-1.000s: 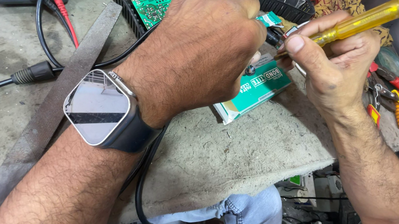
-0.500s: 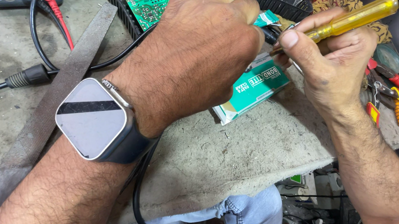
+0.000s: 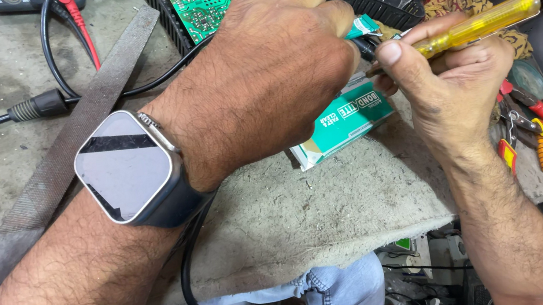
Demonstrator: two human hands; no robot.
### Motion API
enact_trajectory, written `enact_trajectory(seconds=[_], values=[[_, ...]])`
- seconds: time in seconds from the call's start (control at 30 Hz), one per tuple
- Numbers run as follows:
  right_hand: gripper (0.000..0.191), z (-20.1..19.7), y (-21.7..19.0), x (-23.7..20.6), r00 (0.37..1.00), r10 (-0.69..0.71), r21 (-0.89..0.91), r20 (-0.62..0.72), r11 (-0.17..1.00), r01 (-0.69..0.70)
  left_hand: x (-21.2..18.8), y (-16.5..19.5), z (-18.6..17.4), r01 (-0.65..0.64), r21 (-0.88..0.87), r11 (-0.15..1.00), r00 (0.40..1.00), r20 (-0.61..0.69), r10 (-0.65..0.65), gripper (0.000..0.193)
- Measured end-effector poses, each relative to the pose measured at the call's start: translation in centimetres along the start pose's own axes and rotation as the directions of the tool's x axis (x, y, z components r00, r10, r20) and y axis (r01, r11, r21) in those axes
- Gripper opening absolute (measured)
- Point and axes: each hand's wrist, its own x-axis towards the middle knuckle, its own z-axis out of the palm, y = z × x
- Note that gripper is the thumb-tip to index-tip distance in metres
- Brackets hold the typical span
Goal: The person uses a yellow-handled screwdriver to scrape and clean a small black electrical connector on a workbench. They then use the screwdriver to scrape the surface of a green and white box labeled 'BOND TITE' before returning to the connector to continue scraping and cleaning it.
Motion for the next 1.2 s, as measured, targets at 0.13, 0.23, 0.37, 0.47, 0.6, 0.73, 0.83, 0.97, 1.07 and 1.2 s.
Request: enact_trajectory(seconds=[0.13,0.23,0.37,0.47,0.6,0.73,0.83,0.97,1.07,1.2], values=[[0.020,0.10,0.07,0.03,0.999,-0.021,-0.019,0.025,1.000,0.021,-0.08,-0.07,0.02,-0.010,0.006,1.000,1.000,-0.007,0.010,0.005],[0.020,0.06,0.08,-0.01,1.000,-0.010,0.024,0.004,1.000,0.009,-0.06,-0.03,0.08,-0.013,0.006,1.000,1.000,-0.022,0.013,0.007],[0.021,0.13,0.15,0.01,0.999,0.007,-0.054,0.034,0.999,-0.005,-0.09,-0.04,0.05,-0.008,-0.004,1.000,1.000,0.007,0.008,0.006],[0.021,0.10,0.15,0.01,1.000,-0.003,-0.001,0.008,1.000,0.003,-0.12,-0.04,-0.02,0.000,-0.035,0.999,1.000,-0.007,0.000,0.005],[0.020,0.07,0.19,0.02,1.000,0.007,-0.011,0.019,1.000,-0.006,-0.12,0.03,-0.10,-0.007,-0.009,1.000,1.000,-0.010,0.007,0.007],[0.020,0.07,0.14,-0.10,1.000,0.006,-0.026,0.006,1.000,-0.006,-0.07,0.02,-0.14,-0.011,0.008,1.000,1.000,0.009,0.011,0.008],[0.021,0.18,0.10,-0.02,1.000,0.004,-0.008,0.026,1.000,-0.004,-0.13,0.02,-0.21,-0.008,-0.007,1.000,1.000,0.011,0.008,0.009],[0.019,0.18,-0.03,0.01,1.000,0.019,0.014,-0.004,1.000,-0.019,-0.15,0.09,-0.23,-0.008,-0.007,1.000,1.000,0.020,0.009,0.008],[0.019,0.12,0.01,-0.02,1.000,0.016,0.025,-0.003,1.000,-0.016,-0.08,0.03,-0.19,-0.010,0.010,1.000,0.999,0.046,0.009,0.004],[0.020,0.05,0.25,-0.07,1.000,-0.017,-0.033,0.020,0.999,0.018,-0.09,0.05,-0.17,-0.004,-0.009,1.000,0.999,0.041,0.004,0.002]])
